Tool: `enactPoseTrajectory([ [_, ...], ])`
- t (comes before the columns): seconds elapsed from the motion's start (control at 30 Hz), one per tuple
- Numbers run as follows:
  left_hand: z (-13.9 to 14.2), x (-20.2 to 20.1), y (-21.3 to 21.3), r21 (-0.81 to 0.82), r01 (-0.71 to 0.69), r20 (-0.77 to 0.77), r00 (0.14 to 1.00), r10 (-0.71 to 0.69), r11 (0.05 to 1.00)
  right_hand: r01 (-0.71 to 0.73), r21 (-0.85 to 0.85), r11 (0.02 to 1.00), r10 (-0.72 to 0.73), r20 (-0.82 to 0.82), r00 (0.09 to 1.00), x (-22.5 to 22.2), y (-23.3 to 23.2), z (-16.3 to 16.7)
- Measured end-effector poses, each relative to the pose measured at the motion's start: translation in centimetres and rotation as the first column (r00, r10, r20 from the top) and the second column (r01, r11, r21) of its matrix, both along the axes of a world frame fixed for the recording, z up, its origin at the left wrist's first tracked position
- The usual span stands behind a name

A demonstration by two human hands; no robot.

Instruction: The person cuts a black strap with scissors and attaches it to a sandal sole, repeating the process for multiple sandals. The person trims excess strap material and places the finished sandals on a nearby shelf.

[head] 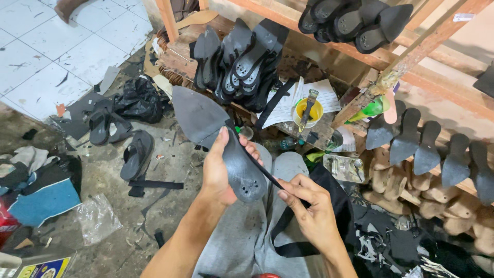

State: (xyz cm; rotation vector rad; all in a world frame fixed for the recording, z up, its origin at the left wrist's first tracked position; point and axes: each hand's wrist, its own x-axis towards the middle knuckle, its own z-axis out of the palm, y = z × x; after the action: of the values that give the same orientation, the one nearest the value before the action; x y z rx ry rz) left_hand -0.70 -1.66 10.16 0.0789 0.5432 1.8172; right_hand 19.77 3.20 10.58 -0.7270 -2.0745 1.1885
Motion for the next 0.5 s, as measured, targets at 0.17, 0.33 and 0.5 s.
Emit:
enactPoseTrajectory([
  [0.17, 0.1, -0.4, 0.3, 0.029, 0.005, 0.124, 0.992, -0.009, 1.0, 0.035, -0.017, 0.999, -0.035, 0.02, 0.999, 0.4, -0.6, -0.3],
  [0.33, -0.4, -0.5, 0.6, 0.107, -0.103, 0.162, 0.983, 0.085, 0.989, 0.049, -0.07, 0.996, -0.052, -0.042, 0.998, 0.1, -1.6, -0.9],
  [0.5, -1.2, -0.2, 0.8, 0.166, -0.249, 0.154, 0.962, 0.224, 0.954, 0.155, -0.07, 0.985, -0.162, -0.098, 0.982, -1.2, -3.4, -2.4],
])
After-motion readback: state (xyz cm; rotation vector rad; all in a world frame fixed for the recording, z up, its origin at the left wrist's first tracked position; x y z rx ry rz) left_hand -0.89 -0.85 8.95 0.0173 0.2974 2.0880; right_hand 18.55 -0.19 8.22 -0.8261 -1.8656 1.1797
